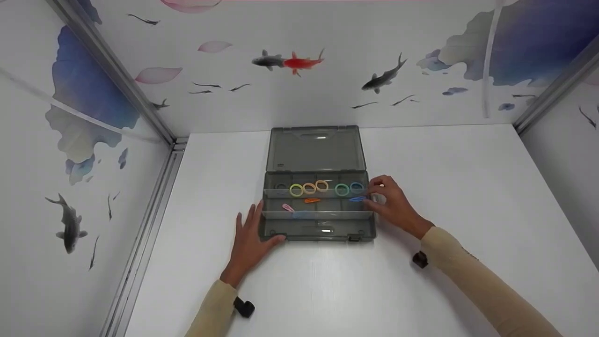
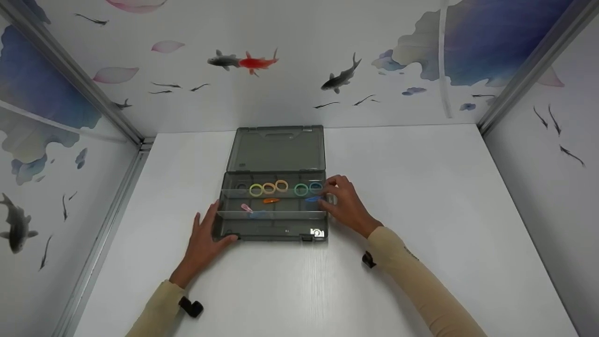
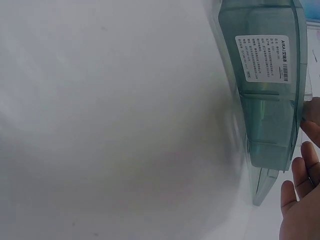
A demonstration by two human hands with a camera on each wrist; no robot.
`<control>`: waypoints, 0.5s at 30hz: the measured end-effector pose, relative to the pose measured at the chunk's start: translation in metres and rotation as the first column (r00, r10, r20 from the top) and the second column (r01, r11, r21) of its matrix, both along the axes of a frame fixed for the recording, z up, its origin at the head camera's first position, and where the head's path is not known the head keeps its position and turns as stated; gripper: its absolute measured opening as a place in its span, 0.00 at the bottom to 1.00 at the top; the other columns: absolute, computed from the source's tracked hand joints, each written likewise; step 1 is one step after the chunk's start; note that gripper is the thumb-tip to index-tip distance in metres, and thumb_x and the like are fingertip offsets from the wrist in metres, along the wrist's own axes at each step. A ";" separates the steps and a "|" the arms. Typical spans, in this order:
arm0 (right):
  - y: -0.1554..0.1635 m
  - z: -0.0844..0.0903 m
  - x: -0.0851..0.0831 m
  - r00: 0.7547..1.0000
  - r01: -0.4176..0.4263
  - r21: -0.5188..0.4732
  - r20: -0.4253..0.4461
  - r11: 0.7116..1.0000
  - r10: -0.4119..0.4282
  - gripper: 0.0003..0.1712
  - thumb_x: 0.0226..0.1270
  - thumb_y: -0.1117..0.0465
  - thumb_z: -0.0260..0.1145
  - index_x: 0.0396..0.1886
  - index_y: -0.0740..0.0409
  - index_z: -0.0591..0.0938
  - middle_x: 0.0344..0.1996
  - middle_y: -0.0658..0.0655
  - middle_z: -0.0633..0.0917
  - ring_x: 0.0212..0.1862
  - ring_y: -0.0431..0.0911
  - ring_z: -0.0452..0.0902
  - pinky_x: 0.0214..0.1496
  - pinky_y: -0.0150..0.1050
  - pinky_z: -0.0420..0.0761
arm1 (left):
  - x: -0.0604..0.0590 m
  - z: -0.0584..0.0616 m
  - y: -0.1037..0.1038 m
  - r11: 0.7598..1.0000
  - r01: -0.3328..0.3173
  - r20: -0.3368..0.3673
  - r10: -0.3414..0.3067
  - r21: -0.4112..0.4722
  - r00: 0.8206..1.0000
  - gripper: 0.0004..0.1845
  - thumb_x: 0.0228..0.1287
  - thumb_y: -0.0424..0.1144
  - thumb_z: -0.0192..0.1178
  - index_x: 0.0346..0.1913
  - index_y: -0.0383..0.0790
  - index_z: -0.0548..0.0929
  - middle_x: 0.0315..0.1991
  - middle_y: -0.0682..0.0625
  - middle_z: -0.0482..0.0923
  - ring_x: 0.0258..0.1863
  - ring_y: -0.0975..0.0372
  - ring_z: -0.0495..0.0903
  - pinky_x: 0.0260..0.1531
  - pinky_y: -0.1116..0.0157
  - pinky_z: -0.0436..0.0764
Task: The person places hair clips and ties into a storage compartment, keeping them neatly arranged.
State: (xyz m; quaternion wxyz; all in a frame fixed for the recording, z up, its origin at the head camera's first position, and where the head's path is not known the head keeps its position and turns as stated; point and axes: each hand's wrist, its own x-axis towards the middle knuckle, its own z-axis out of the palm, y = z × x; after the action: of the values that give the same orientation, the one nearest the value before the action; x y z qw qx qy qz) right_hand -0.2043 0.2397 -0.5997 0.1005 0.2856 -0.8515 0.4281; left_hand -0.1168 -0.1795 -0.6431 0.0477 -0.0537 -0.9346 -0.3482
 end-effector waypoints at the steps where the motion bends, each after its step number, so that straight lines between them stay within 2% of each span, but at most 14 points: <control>1: 0.000 0.000 -0.001 1.000 0.000 0.003 0.002 1.000 0.000 0.08 0.61 0.68 0.76 0.39 0.57 0.89 0.49 0.58 0.77 0.55 0.48 0.70 0.58 0.36 0.71 | 0.000 0.000 0.000 1.000 0.001 0.000 -0.001 0.001 1.000 0.60 0.50 0.77 0.63 0.82 0.67 0.43 0.81 0.41 0.50 0.79 0.39 0.42 0.73 0.36 0.49; 9: 0.000 -0.001 -0.002 0.999 -0.027 0.009 -0.022 1.000 0.027 0.08 0.61 0.67 0.76 0.41 0.60 0.88 0.49 0.63 0.77 0.55 0.50 0.69 0.58 0.42 0.69 | 0.000 0.001 0.000 1.000 -0.002 0.012 0.002 0.002 1.000 0.60 0.50 0.78 0.62 0.81 0.68 0.43 0.81 0.42 0.49 0.79 0.39 0.40 0.73 0.36 0.48; 15: 0.008 0.002 0.003 1.000 -0.001 0.016 0.002 1.000 0.001 0.11 0.62 0.66 0.75 0.45 0.60 0.88 0.48 0.55 0.77 0.55 0.48 0.69 0.58 0.41 0.68 | -0.001 0.000 0.000 1.000 0.000 0.007 0.000 -0.006 1.000 0.60 0.50 0.78 0.62 0.81 0.67 0.42 0.81 0.41 0.50 0.80 0.41 0.42 0.75 0.38 0.46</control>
State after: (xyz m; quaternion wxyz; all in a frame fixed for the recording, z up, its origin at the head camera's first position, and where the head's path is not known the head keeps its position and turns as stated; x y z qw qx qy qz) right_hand -0.2018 0.2476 -0.5979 0.0972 0.2861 -0.8549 0.4217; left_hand -0.1176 -0.1800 -0.6427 0.0446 -0.0526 -0.9358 -0.3457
